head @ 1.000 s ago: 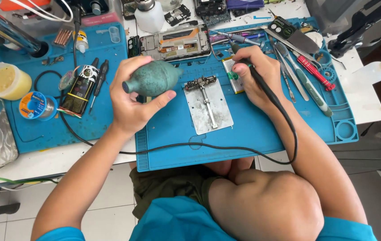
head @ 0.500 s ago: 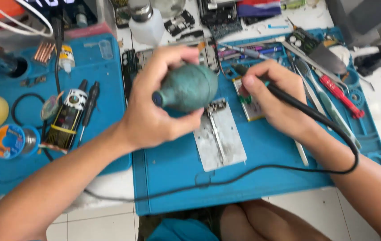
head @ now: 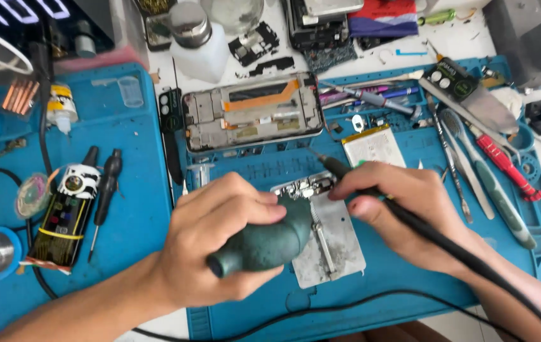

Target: Soldering a small electronic component onto a circuit board using a soldering iron and a manual air blower.

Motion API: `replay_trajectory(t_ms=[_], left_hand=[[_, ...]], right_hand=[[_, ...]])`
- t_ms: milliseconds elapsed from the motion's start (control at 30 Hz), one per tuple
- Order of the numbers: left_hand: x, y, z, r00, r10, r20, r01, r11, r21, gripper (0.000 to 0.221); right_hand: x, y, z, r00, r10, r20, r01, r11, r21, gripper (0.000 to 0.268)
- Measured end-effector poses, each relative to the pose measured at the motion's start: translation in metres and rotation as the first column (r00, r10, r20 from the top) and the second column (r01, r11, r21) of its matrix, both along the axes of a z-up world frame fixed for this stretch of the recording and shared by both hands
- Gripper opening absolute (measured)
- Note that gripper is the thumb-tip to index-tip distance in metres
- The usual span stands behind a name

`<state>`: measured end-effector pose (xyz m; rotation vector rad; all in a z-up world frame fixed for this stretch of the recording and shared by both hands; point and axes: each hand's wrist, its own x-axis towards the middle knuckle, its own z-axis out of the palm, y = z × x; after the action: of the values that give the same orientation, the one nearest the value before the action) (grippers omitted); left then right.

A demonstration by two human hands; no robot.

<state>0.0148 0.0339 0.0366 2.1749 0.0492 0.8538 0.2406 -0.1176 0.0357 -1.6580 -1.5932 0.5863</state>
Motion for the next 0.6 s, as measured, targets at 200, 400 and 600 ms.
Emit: replay_trajectory(t_ms=[200,400,600], left_hand=[[-0.006,-0.003,-0.014,0.996,0.028,-0.084,-0.023,0.998,0.06,0.064],[-0.007,-0.001,-0.011,1.0,0.002,-0.019,0.0,0.995,0.104,0.036],[-0.005,0.002,-0.018,0.998,0.046,-0.043,-0.043,0.997,0.069,0.059]], right_hand=[[-0.018,-0.012,-0.009,0.932,-0.225,-0.284,0.218,0.974,-0.055,0.04],[-0.024,-0.021,-0.021,0.903,-0.216,-0.372,0.243,0.97,0.028,0.017],[-0.024,-0.032,-0.04,0.95,-0.178,-0.255,0.224,0.961,0.165,0.037]])
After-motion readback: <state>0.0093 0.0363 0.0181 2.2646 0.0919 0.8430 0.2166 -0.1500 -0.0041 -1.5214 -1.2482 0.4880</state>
